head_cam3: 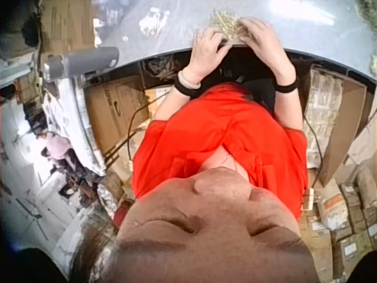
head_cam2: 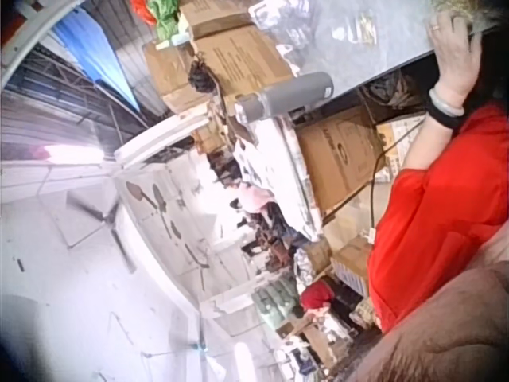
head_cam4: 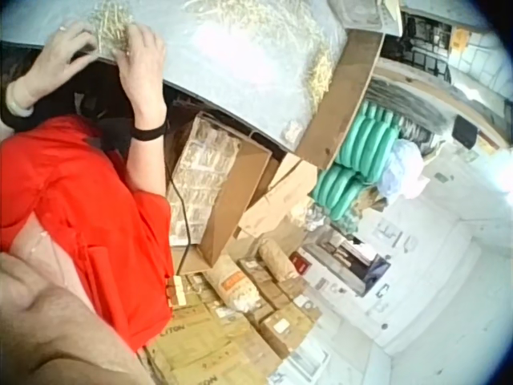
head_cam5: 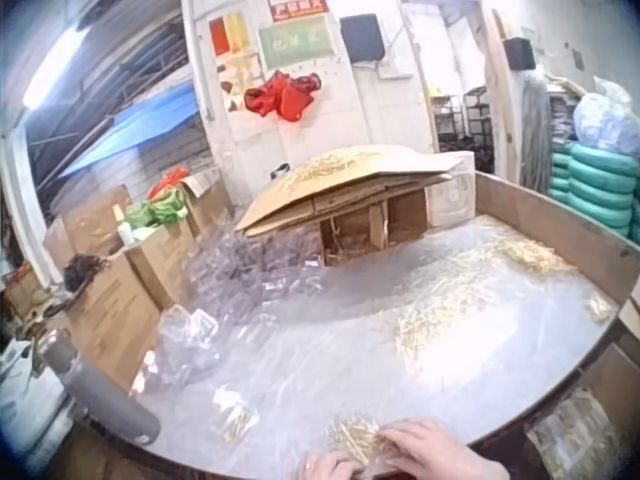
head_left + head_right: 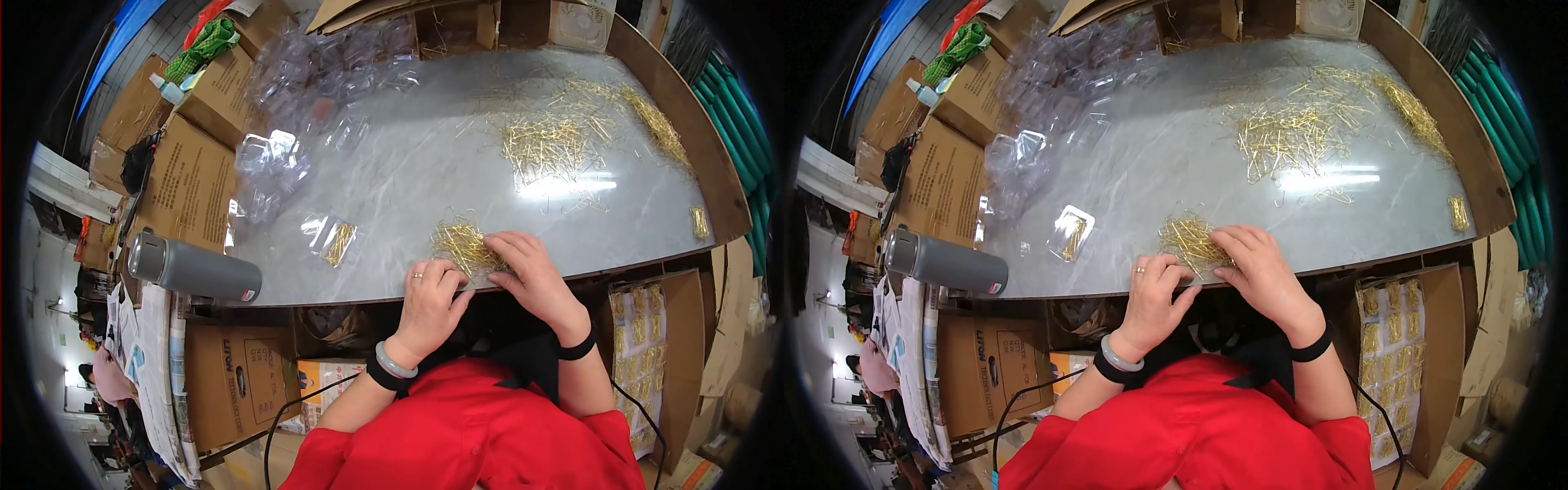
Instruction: Packing small gold-colored metal clips into plastic bags at a workstation.
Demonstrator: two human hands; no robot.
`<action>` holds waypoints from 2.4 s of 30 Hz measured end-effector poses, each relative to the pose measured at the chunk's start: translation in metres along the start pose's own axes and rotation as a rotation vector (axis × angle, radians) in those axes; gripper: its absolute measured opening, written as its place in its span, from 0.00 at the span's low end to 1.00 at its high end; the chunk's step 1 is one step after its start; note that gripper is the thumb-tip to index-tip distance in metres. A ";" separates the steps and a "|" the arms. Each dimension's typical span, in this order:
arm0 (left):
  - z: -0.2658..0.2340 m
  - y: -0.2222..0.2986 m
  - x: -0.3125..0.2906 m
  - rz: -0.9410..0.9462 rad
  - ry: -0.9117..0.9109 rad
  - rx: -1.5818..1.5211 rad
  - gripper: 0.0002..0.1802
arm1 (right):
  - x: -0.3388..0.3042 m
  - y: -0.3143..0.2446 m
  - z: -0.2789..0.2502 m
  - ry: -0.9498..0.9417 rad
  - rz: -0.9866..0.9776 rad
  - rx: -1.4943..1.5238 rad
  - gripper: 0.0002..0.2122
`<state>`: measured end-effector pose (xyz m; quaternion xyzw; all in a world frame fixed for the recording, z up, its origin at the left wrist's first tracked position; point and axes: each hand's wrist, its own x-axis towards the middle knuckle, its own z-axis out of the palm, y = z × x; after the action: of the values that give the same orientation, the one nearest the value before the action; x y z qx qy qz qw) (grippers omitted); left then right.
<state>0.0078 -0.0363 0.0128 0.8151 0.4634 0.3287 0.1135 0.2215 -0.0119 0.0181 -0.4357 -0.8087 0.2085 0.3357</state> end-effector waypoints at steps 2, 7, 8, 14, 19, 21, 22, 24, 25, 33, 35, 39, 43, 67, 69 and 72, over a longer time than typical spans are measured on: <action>-0.002 -0.002 -0.001 0.013 -0.029 -0.010 0.10 | 0.001 0.003 -0.004 -0.005 0.004 0.047 0.24; -0.006 -0.007 0.003 0.030 -0.096 -0.054 0.08 | 0.000 0.008 -0.007 -0.005 -0.016 0.046 0.24; -0.008 -0.007 0.005 0.025 -0.115 -0.064 0.08 | -0.001 0.008 -0.007 -0.001 -0.016 0.041 0.24; -0.019 -0.012 0.029 -0.033 -0.213 -0.107 0.07 | -0.002 0.010 -0.003 0.025 -0.020 0.022 0.22; -0.012 -0.017 0.044 -0.111 -0.033 0.083 0.06 | -0.003 0.011 -0.005 0.000 -0.007 0.002 0.25; -0.011 -0.011 0.039 -0.212 0.003 0.067 0.06 | -0.004 0.004 -0.009 0.015 -0.019 0.005 0.29; -0.011 -0.008 0.034 -0.264 0.019 0.058 0.06 | -0.004 0.001 -0.012 0.022 -0.024 0.007 0.32; -0.008 -0.009 0.022 -0.208 0.035 0.039 0.06 | -0.004 -0.003 -0.015 0.004 -0.001 0.034 0.35; -0.006 -0.009 0.017 -0.182 0.041 0.030 0.06 | -0.004 -0.004 -0.015 -0.005 0.012 0.048 0.37; 0.002 0.001 0.016 -0.113 0.067 0.082 0.16 | -0.009 0.011 0.002 0.023 -0.013 -0.116 0.35; 0.003 0.001 0.018 -0.104 0.060 0.092 0.18 | -0.009 0.009 0.000 0.050 -0.011 -0.106 0.35; 0.007 0.000 0.017 -0.106 0.060 0.102 0.21 | -0.004 -0.008 0.000 0.080 0.020 -0.147 0.34; 0.010 -0.001 0.017 -0.097 0.073 0.101 0.23 | -0.005 -0.009 0.003 0.071 0.032 -0.184 0.34; 0.027 -0.016 0.036 -0.009 -0.080 0.117 0.46 | 0.011 0.000 -0.002 0.229 0.184 -0.327 0.09; 0.027 -0.017 0.036 -0.006 -0.072 0.095 0.46 | 0.010 -0.011 0.007 0.211 0.141 -0.293 0.07; 0.027 -0.019 0.034 0.009 -0.048 0.108 0.45 | 0.004 -0.032 0.015 0.171 0.127 -0.194 0.10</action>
<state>0.0244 0.0060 -0.0026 0.8297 0.4739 0.2841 0.0791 0.1910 -0.0262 0.0294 -0.5326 -0.7643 0.1123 0.3459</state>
